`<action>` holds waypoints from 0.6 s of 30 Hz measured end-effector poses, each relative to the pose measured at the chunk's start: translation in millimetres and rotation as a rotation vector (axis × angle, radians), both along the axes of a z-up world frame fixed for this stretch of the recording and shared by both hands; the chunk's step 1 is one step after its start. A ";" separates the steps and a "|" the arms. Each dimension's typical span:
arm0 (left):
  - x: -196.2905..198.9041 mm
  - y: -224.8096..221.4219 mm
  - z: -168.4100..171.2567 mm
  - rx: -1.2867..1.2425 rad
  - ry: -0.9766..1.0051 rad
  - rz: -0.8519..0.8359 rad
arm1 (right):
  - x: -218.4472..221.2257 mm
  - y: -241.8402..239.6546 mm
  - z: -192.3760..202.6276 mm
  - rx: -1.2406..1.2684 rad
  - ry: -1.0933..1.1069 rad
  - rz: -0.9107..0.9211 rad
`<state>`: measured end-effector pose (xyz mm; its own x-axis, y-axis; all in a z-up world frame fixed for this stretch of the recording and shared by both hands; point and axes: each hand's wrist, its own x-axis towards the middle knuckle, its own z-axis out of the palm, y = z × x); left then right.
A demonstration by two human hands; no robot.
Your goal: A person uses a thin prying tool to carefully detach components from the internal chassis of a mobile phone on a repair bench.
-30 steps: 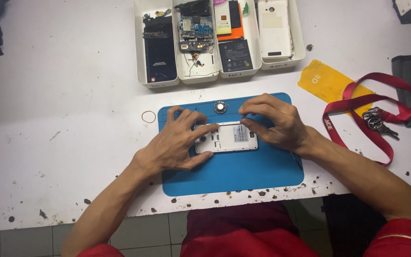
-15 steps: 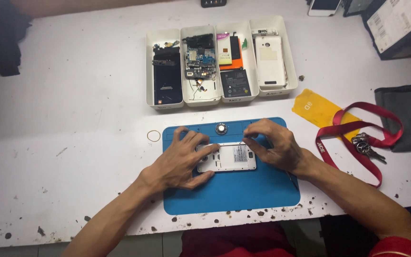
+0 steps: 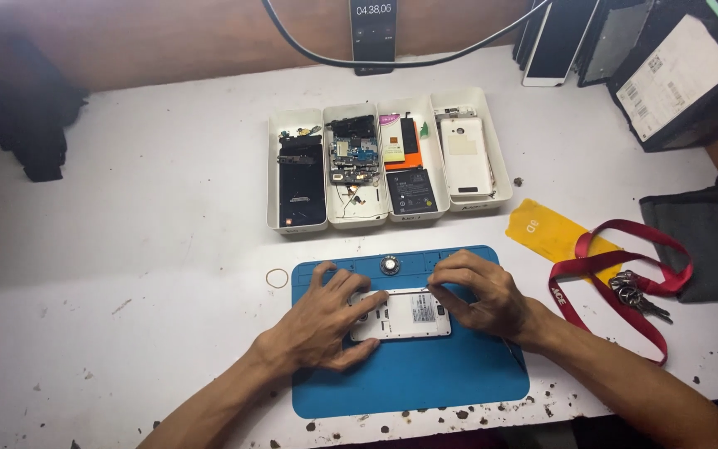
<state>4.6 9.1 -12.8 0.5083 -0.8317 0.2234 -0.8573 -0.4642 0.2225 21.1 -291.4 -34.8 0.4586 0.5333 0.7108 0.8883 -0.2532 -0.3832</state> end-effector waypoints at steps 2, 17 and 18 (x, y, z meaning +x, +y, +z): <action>1.0 -0.1 0.3 0.002 -0.004 -0.002 | 0.5 -3.8 -6.4 -0.017 0.007 -0.002; -2.3 0.7 1.9 0.021 0.005 -0.003 | -0.5 0.0 -0.4 0.036 0.026 0.002; -2.6 1.1 2.4 0.012 0.006 -0.005 | -0.7 -0.2 -0.8 0.034 0.034 0.015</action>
<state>2.0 10.3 -10.4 0.5058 -0.8366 0.2106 -0.8581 -0.4629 0.2220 20.3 -291.6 -35.6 0.4754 0.5160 0.7125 0.8780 -0.2265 -0.4217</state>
